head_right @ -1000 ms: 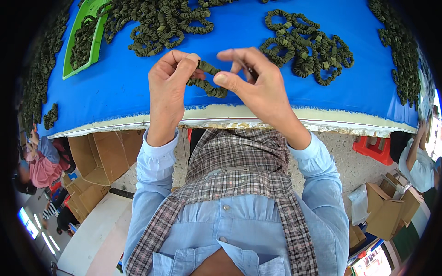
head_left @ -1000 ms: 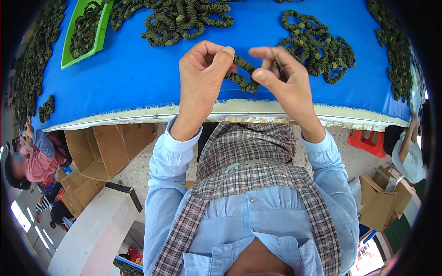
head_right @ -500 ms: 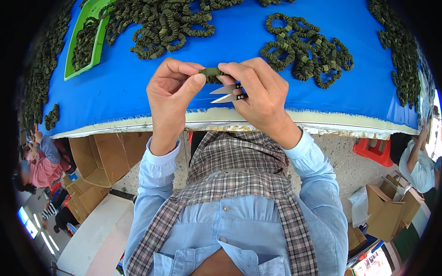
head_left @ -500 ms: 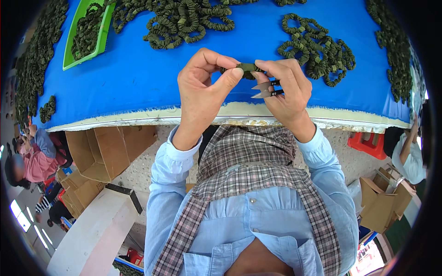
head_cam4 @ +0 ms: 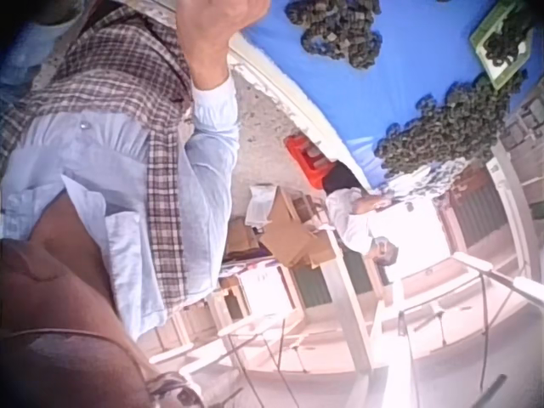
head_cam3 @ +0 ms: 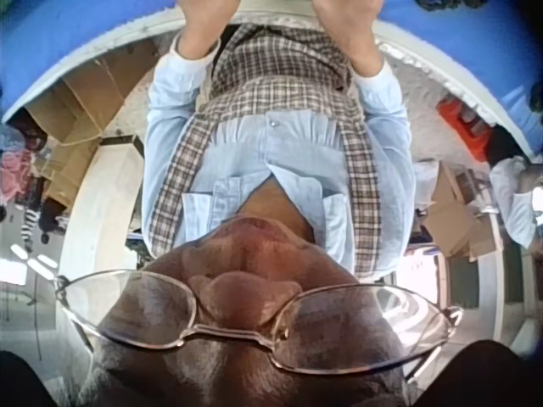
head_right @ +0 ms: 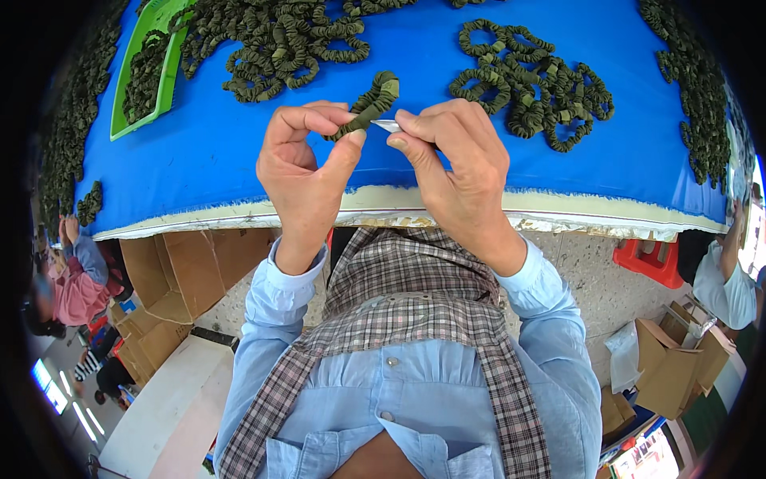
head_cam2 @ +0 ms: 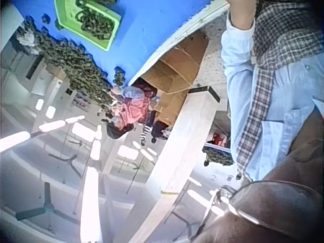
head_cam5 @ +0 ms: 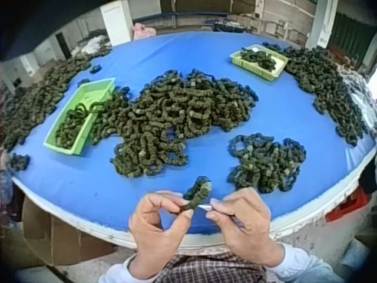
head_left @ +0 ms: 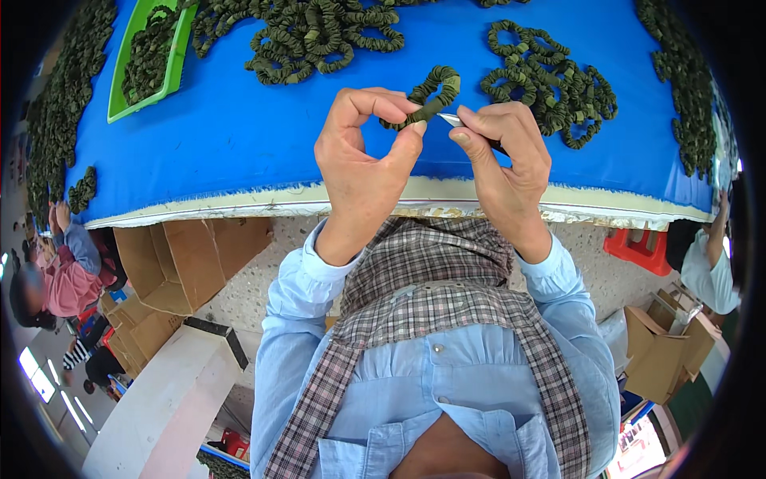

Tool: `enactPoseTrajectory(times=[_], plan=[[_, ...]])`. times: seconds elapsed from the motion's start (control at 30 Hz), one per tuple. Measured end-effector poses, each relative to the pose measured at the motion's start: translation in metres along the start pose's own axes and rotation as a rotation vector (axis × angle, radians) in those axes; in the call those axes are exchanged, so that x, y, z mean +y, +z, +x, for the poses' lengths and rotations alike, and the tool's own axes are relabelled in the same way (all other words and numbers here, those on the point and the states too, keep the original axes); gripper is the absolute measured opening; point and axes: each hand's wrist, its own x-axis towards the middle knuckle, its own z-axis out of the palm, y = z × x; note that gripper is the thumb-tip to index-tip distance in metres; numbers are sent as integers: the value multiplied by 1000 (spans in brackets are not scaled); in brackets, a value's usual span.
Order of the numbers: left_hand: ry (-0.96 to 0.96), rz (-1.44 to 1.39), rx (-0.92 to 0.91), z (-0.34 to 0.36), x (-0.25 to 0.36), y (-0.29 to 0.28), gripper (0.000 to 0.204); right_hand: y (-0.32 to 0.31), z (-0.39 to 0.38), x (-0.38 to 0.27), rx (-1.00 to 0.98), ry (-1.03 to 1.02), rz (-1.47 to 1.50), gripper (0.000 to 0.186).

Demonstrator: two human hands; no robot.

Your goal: The person repeatedly picks up small green coiled craft items from a blue table and trims them with small scissors. The trimmed pieces are placed back on the table among other similar items.

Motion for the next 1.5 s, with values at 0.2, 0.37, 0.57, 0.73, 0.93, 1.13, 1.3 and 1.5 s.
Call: enactPoseTrajectory(times=[0.2, 0.37, 0.57, 0.73, 0.93, 1.13, 1.3, 1.5], plan=[[-64, -35, 4, 0, 1, 2, 23, 4, 6, 0, 38, -175, -136, 27], [-112, -4, -24, -2, -9, 6, 23, 3, 5, 0, 5, -119, -179, 25], [-80, 242, -199, -9, -49, 31, 22, -12, 24, 18, -27, 286, 21, 27], [106, 271, -501, 10, -39, 40, 23, -15, 44, 44, -175, 201, -258, 32], [397, 776, -66, 96, -49, -5, 12, 7, 37, 77, -87, -53, -599, 34], [452, 989, -15, 114, -79, -5, 18, 10, 47, 82, -64, -170, -671, 34], [364, 556, -20, 108, -77, -4, 18, 2, 56, 91, -40, -70, -719, 34], [-422, -366, -160, 82, -60, 9, 29, -1, 57, 89, 29, -122, -549, 36]])
